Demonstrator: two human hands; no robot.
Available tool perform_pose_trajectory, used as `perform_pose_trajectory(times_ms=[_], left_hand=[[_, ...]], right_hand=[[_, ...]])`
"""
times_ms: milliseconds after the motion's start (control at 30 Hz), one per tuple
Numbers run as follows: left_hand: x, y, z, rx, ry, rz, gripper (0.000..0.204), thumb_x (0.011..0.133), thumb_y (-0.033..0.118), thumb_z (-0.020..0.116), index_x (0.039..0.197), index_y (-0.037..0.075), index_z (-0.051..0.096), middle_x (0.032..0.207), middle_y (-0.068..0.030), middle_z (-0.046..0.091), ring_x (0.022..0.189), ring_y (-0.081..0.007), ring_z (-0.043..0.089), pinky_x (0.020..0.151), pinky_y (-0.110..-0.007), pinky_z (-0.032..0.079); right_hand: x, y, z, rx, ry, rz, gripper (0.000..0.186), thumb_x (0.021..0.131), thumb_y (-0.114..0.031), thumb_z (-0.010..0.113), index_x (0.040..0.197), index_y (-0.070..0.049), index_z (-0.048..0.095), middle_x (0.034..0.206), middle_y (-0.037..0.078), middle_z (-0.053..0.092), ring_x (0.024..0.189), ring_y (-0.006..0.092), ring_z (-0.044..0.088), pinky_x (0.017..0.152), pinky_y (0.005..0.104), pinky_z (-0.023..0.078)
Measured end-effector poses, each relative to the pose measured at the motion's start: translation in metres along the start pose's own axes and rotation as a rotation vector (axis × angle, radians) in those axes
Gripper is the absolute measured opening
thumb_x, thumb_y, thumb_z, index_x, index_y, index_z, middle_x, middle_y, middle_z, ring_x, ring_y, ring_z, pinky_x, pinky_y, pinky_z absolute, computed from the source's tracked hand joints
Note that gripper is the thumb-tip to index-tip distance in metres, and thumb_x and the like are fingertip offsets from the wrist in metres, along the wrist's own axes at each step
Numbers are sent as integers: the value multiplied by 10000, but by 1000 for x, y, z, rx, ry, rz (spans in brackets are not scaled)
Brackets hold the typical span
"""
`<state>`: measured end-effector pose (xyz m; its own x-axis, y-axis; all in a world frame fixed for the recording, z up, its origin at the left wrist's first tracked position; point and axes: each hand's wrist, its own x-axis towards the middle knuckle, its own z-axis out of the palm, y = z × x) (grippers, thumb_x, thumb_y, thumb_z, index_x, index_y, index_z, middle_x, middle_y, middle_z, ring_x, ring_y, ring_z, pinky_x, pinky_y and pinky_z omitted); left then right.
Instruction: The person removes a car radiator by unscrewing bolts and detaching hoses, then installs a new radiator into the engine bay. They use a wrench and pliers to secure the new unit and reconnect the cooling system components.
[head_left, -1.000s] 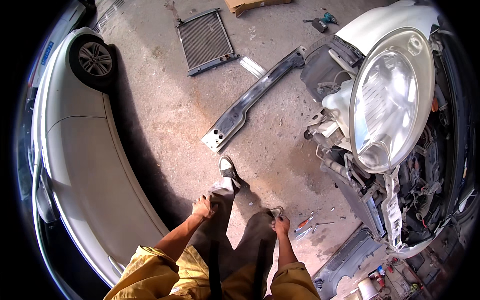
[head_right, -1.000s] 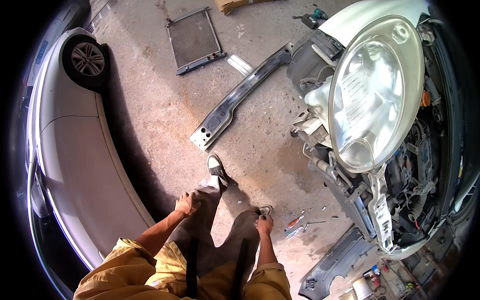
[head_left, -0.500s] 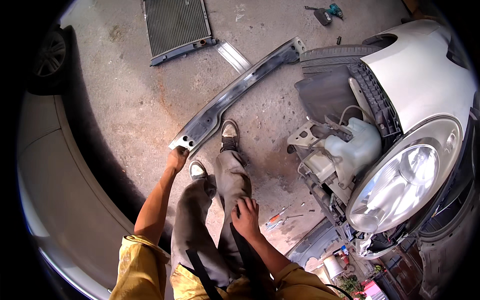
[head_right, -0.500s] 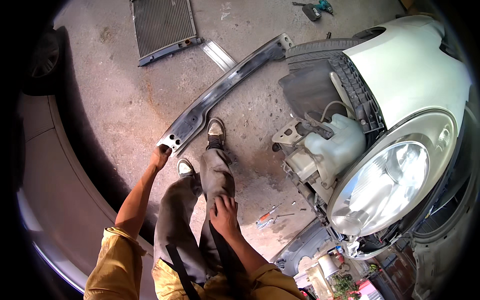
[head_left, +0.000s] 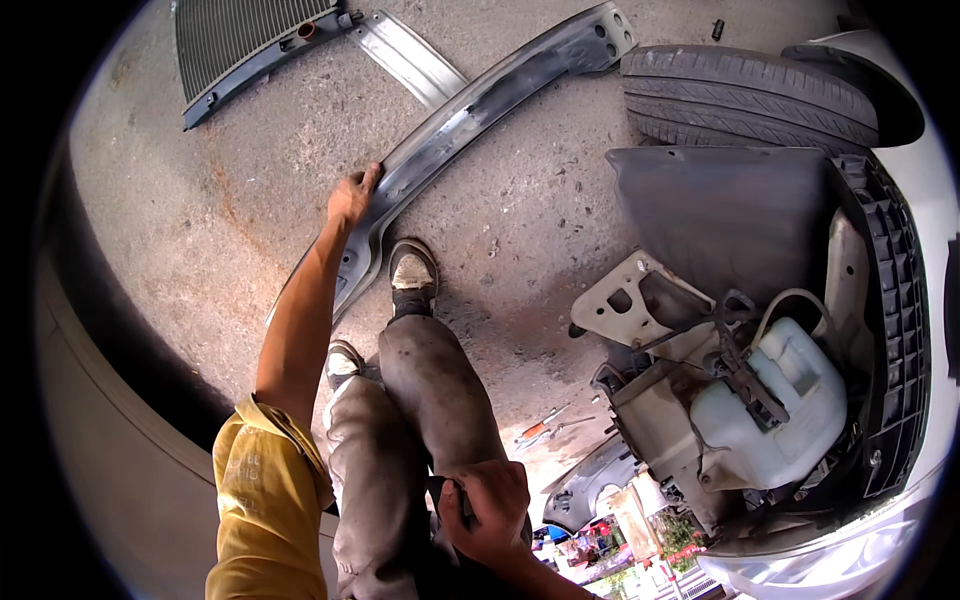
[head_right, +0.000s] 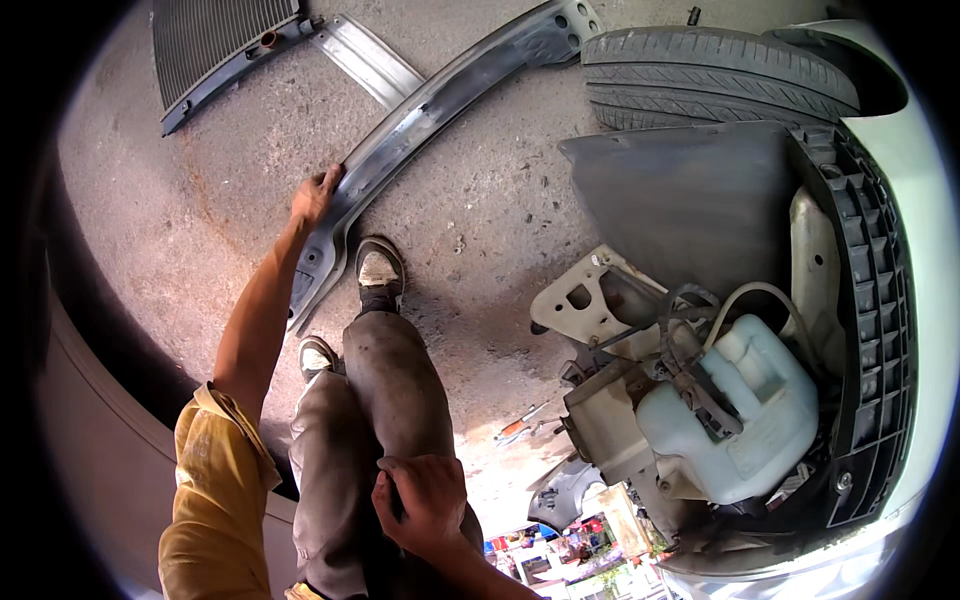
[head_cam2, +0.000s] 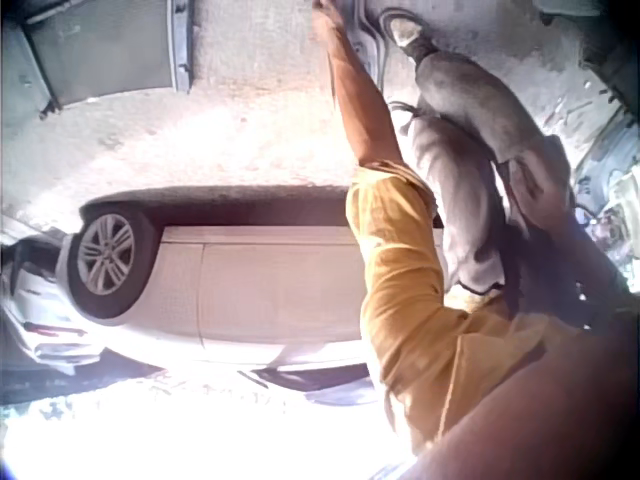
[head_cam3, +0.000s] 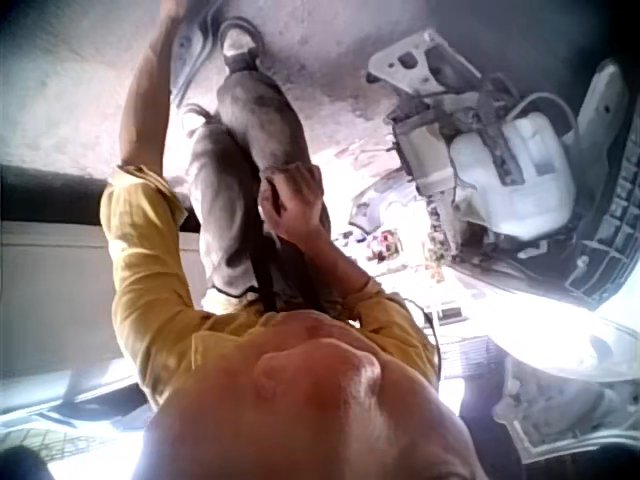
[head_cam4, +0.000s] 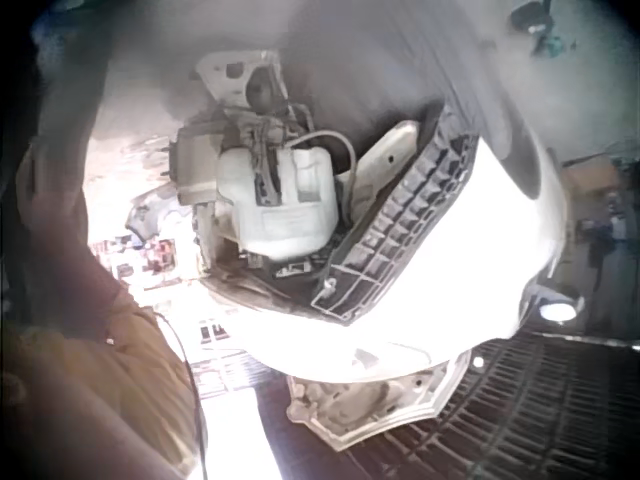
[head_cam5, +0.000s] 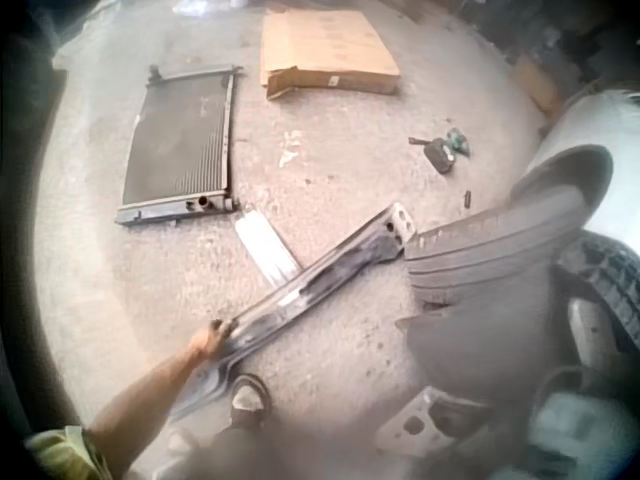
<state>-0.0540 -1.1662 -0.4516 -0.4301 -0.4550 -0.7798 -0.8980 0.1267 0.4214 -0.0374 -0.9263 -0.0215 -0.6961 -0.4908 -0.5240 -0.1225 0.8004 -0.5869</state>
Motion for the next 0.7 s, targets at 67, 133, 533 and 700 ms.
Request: perform_pose_trajectory(times_ms=[67, 133, 533, 700], left_hand=[[3, -9, -6, 72, -25, -39, 797, 923, 729, 354, 1126, 38, 695, 1088, -285, 669, 1122, -427, 610, 965, -467, 454], [-6, -10, -7, 63, -37, 26, 778, 933, 722, 345, 1067, 41, 698, 1026, -283, 675, 1068, -433, 628, 926, -489, 463], [-53, 129, -149, 436, 128, 107, 745, 932, 719, 348, 967, 73, 718, 970, -241, 691, 999, -425, 645, 862, -500, 480], [-35, 167, -206, 541, 156, 182, 761, 930, 726, 337, 980, 70, 719, 1003, -255, 685, 1036, -433, 629, 880, -492, 479]], right_hand=[[0, 2, -3, 81, 48, 22, 167, 778, -58, 679, 943, -63, 656, 831, 55, 670, 739, 232, 626, 740, 371, 454], [-3, 2, -3, 97, 51, 38, 156, 785, -69, 683, 937, -56, 650, 835, 60, 672, 734, 243, 624, 714, 374, 456], [-27, -4, 18, -8, 75, 8, 101, 822, -140, 662, 838, -84, 580, 735, 66, 594, 714, 249, 607, 721, 410, 428], [-7, -7, 20, 20, 124, 49, 115, 834, -150, 643, 796, -86, 555, 707, 80, 580, 712, 260, 606, 692, 412, 412]])
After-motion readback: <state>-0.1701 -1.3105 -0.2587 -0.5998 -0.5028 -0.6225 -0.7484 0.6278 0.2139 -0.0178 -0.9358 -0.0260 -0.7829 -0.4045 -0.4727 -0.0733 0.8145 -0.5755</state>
